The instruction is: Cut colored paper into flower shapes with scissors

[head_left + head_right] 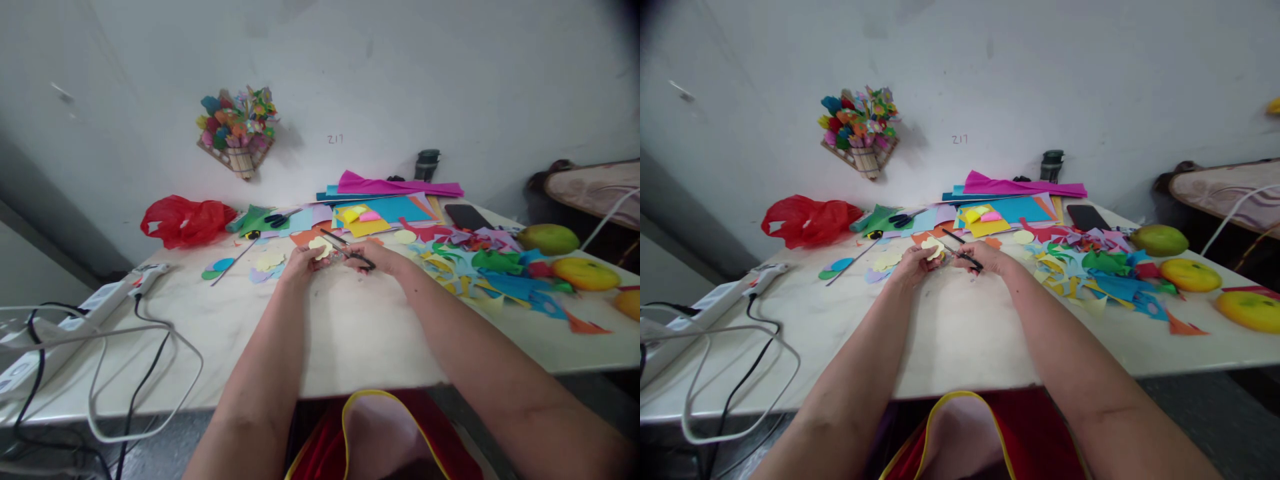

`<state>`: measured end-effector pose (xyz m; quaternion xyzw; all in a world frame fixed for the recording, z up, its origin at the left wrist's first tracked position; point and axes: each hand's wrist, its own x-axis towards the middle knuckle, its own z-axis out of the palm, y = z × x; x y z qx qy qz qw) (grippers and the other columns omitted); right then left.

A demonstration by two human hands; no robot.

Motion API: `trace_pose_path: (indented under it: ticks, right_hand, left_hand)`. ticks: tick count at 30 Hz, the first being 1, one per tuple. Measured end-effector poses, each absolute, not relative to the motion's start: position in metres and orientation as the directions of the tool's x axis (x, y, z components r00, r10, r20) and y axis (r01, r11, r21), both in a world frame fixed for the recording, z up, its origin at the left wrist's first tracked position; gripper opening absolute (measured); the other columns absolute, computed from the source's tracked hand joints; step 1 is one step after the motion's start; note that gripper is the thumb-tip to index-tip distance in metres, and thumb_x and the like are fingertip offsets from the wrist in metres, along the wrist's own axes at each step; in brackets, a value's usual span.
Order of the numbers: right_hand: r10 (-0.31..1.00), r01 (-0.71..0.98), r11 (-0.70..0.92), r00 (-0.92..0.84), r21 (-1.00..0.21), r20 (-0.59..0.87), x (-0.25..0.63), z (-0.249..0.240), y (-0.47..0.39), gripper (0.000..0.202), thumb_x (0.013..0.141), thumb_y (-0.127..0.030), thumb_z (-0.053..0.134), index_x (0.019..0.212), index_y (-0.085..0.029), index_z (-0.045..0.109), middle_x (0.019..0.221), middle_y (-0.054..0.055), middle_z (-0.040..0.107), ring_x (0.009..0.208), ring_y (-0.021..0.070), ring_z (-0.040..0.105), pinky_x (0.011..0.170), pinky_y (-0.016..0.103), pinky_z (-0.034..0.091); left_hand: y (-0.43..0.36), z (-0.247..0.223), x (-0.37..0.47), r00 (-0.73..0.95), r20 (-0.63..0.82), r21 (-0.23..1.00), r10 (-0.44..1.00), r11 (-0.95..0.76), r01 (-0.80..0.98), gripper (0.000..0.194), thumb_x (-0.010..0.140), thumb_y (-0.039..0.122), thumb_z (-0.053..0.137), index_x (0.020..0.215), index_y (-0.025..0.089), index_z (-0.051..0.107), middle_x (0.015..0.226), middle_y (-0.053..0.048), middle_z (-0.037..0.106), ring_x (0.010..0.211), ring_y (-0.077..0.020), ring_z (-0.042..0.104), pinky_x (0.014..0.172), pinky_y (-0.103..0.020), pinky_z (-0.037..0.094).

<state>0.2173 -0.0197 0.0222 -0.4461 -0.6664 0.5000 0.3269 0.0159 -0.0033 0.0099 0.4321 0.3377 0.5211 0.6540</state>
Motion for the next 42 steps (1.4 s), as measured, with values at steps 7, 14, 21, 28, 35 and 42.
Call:
trace_pose_path:
  ticks: [7,14,21,28,35,42]
  right_hand:
    - [0.917,0.241,0.087,-0.4,-0.967,-0.017,0.2176,0.0222,-0.0196,0.022,0.069,-0.03,0.075,0.08,-0.014,0.063,0.046,-0.005,0.053,0.037,0.0071,0.045,0.035,0.018,0.033]
    - [0.915,0.223,0.058,-0.402,-0.973,-0.037,0.2167,0.0242,-0.0201,0.019,0.07,-0.028,0.074,0.08,-0.014,0.064,0.047,-0.005,0.054,0.038,0.0086,0.047,0.035,0.019,0.035]
    - [0.917,0.24,0.117,-0.398,-0.964,0.012,0.2168,0.0196,-0.0182,0.019,0.071,-0.028,0.073,0.081,-0.015,0.064,0.048,-0.005,0.054,0.037,0.0079,0.046,0.035,0.019,0.035]
    - [0.915,0.272,0.137,-0.402,-0.953,0.017,0.2184,0.021,-0.0192,0.02,0.073,-0.029,0.073,0.082,-0.014,0.063,0.048,-0.005,0.053,0.037,0.0078,0.047,0.035,0.018,0.033]
    - [0.918,0.275,0.119,-0.398,-0.954,0.0,0.2175,0.0205,-0.02,0.018,0.075,-0.027,0.073,0.083,-0.014,0.063,0.047,-0.005,0.053,0.036,0.0075,0.045,0.035,0.018,0.033]
    - [0.932,0.253,0.038,-0.358,-0.967,-0.057,0.2121,0.026,-0.0241,0.014,0.075,-0.023,0.073,0.078,-0.015,0.062,0.046,-0.004,0.053,0.036,0.0076,0.045,0.035,0.018,0.033]
  left_hand:
    - [-0.0013,0.0078,0.0148,0.227,0.017,0.914,0.974,0.077,-0.399,0.018,0.062,0.013,0.081,0.075,0.008,0.07,0.069,-0.009,0.07,0.056,-0.0137,0.064,0.06,-0.026,0.058]
    - [-0.0017,0.0088,0.016,0.224,0.013,0.906,0.975,0.083,-0.415,0.019,0.058,0.013,0.081,0.072,0.009,0.069,0.069,-0.008,0.07,0.059,-0.0153,0.065,0.059,-0.027,0.059]
    - [-0.0007,0.0056,0.0146,0.228,0.019,0.915,0.974,0.074,-0.396,0.021,0.059,0.013,0.08,0.076,0.01,0.069,0.074,-0.009,0.072,0.065,-0.0185,0.067,0.062,-0.031,0.059]
    - [-0.0047,0.0091,0.0159,0.254,0.033,0.924,0.967,0.068,-0.377,0.021,0.059,0.014,0.083,0.073,0.011,0.068,0.074,-0.008,0.072,0.066,-0.0166,0.067,0.06,-0.027,0.057]
    - [-0.008,0.0118,0.0171,0.287,0.03,0.924,0.957,0.083,-0.372,0.024,0.06,0.016,0.085,0.077,0.01,0.069,0.071,-0.007,0.071,0.062,-0.0148,0.067,0.06,-0.025,0.058]
    - [-0.0055,0.0093,0.0171,0.268,0.023,0.932,0.963,0.076,-0.353,0.024,0.057,0.018,0.085,0.065,0.011,0.064,0.065,-0.008,0.069,0.06,-0.0182,0.067,0.061,-0.031,0.057]
